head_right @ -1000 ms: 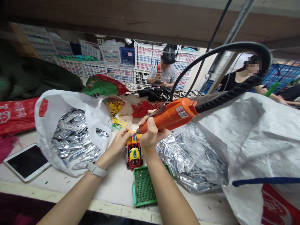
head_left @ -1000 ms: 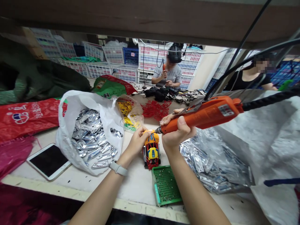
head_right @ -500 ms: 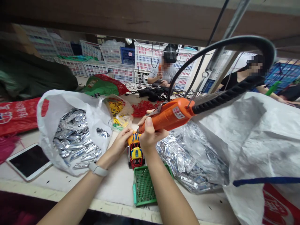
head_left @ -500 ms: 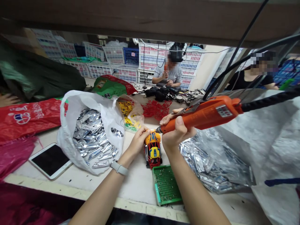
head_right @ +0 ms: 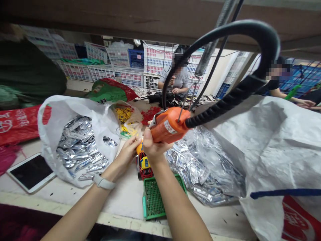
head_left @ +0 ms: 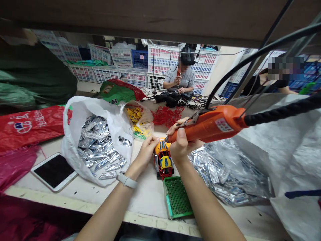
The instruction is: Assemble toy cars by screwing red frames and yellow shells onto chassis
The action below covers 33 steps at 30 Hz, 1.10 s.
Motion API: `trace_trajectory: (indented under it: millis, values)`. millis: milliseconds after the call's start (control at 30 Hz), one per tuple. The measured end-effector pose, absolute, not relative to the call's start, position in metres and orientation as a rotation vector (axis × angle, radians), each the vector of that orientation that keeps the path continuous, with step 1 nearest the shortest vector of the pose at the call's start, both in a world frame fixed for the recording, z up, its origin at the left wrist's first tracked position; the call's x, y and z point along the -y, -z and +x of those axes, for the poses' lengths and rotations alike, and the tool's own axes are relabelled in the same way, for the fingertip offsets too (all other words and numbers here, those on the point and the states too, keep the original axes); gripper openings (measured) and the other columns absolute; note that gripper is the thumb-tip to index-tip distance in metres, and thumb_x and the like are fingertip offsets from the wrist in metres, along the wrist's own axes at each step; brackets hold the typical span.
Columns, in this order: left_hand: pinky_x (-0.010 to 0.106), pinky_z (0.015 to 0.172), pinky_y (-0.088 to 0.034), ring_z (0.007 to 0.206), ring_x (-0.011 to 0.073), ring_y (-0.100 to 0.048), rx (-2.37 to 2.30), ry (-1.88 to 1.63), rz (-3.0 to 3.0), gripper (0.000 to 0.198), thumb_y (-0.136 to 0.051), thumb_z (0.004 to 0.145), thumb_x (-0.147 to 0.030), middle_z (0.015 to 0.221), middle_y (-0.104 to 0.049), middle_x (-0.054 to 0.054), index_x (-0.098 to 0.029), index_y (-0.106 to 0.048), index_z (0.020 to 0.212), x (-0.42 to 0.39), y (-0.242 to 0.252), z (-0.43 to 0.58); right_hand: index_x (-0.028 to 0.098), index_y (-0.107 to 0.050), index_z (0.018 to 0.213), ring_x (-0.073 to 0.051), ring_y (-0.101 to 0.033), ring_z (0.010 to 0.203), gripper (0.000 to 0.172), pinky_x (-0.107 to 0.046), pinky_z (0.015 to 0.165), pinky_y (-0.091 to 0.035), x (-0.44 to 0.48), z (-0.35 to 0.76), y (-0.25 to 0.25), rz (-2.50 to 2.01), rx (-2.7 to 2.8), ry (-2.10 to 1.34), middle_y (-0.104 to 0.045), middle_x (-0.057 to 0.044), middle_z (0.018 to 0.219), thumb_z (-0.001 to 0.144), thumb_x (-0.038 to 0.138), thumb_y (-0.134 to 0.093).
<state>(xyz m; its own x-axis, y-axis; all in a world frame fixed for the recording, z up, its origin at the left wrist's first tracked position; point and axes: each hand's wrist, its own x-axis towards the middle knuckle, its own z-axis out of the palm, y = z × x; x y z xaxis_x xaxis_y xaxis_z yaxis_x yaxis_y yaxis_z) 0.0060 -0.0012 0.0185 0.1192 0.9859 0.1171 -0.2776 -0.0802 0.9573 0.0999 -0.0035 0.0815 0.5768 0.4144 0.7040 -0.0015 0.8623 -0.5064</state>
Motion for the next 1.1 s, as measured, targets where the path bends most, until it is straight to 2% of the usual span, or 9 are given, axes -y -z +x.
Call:
trace_trajectory:
  millis: [133,267,533,667,767,867,1000,1100]
  values:
    - [0.024,0.055,-0.031,0.058,0.0119,-0.041,-0.897,-1.312,1.176,0.034,-0.075,0.073,-0.046,0.061,-0.048,-0.005,-0.021,-0.053,0.066,0.002,-0.022,0.002,0.025,-0.060,0.079,-0.016,-0.055,0.044,0.025,-0.032,0.047,-0.053,0.000,0.096,-0.077,-0.494,0.925,-0.250,-0.053,0.006,0.053,0.075,0.049,-0.067]
    - [0.024,0.055,-0.033,0.060,0.0132,-0.044,-0.921,-1.313,1.208,0.035,-0.076,0.073,-0.049,0.061,-0.051,-0.004,-0.021,-0.055,0.066,0.002,-0.022,-0.001,0.024,-0.060,0.082,-0.014,-0.052,0.042,0.027,-0.030,0.044,-0.049,-0.001,0.093,-0.074,-0.475,0.917,-0.251,-0.053,0.007,0.053,0.075,0.048,-0.068]
    - [0.023,0.059,-0.038,0.063,0.0124,-0.046,-0.906,-1.275,1.229,0.036,-0.074,0.076,-0.050,0.065,-0.051,-0.005,-0.021,-0.053,0.068,0.000,-0.020,0.000,0.022,-0.061,0.072,-0.012,-0.051,0.040,0.011,-0.027,0.044,-0.044,0.005,0.101,-0.095,-0.487,0.867,-0.319,-0.054,0.005,0.051,0.078,0.032,-0.061]
    - [0.024,0.062,-0.040,0.066,0.0134,-0.048,-0.904,-1.269,1.221,0.034,-0.071,0.077,-0.051,0.069,-0.050,-0.005,-0.022,-0.053,0.073,0.002,-0.020,0.002,0.020,-0.068,0.081,-0.011,-0.050,0.038,0.011,-0.024,0.040,-0.041,0.031,0.134,-0.102,-0.483,0.940,-0.440,-0.057,0.005,0.048,0.080,0.029,-0.062]
    - [0.025,0.060,-0.039,0.064,0.0135,-0.047,-0.915,-1.261,1.213,0.034,-0.071,0.078,-0.050,0.068,-0.049,-0.005,-0.022,-0.053,0.073,0.003,-0.019,0.003,0.018,-0.072,0.089,-0.013,-0.051,0.038,0.018,-0.024,0.038,-0.040,0.061,0.167,-0.087,-0.674,1.054,-0.558,-0.060,0.004,0.049,0.079,0.033,-0.069]
    - [0.024,0.060,-0.038,0.065,0.0134,-0.047,-0.922,-1.262,1.198,0.035,-0.073,0.075,-0.051,0.068,-0.049,-0.005,-0.022,-0.054,0.073,0.002,-0.019,0.004,0.018,-0.071,0.087,-0.013,-0.052,0.038,0.021,-0.025,0.039,-0.042,0.087,0.196,-0.066,-0.804,1.042,-0.596,-0.061,0.003,0.048,0.078,0.036,-0.072]
    - [0.023,0.061,-0.038,0.066,0.0125,-0.047,-0.932,-1.272,1.170,0.038,-0.077,0.070,-0.052,0.069,-0.050,-0.006,-0.021,-0.054,0.073,0.002,-0.021,0.005,0.018,-0.069,0.083,-0.013,-0.051,0.038,0.020,-0.024,0.039,-0.042,0.103,0.216,-0.052,-0.791,0.936,-0.562,-0.058,0.004,0.045,0.074,0.036,-0.069]
    - [0.022,0.063,-0.040,0.068,0.0128,-0.049,-0.944,-1.260,1.150,0.038,-0.077,0.071,-0.052,0.071,-0.052,-0.005,-0.021,-0.056,0.075,0.005,-0.022,0.005,0.019,-0.069,0.083,-0.013,-0.052,0.038,0.019,-0.024,0.040,-0.043,0.107,0.220,-0.050,-0.773,0.914,-0.554,-0.057,0.004,0.045,0.073,0.035,-0.068]
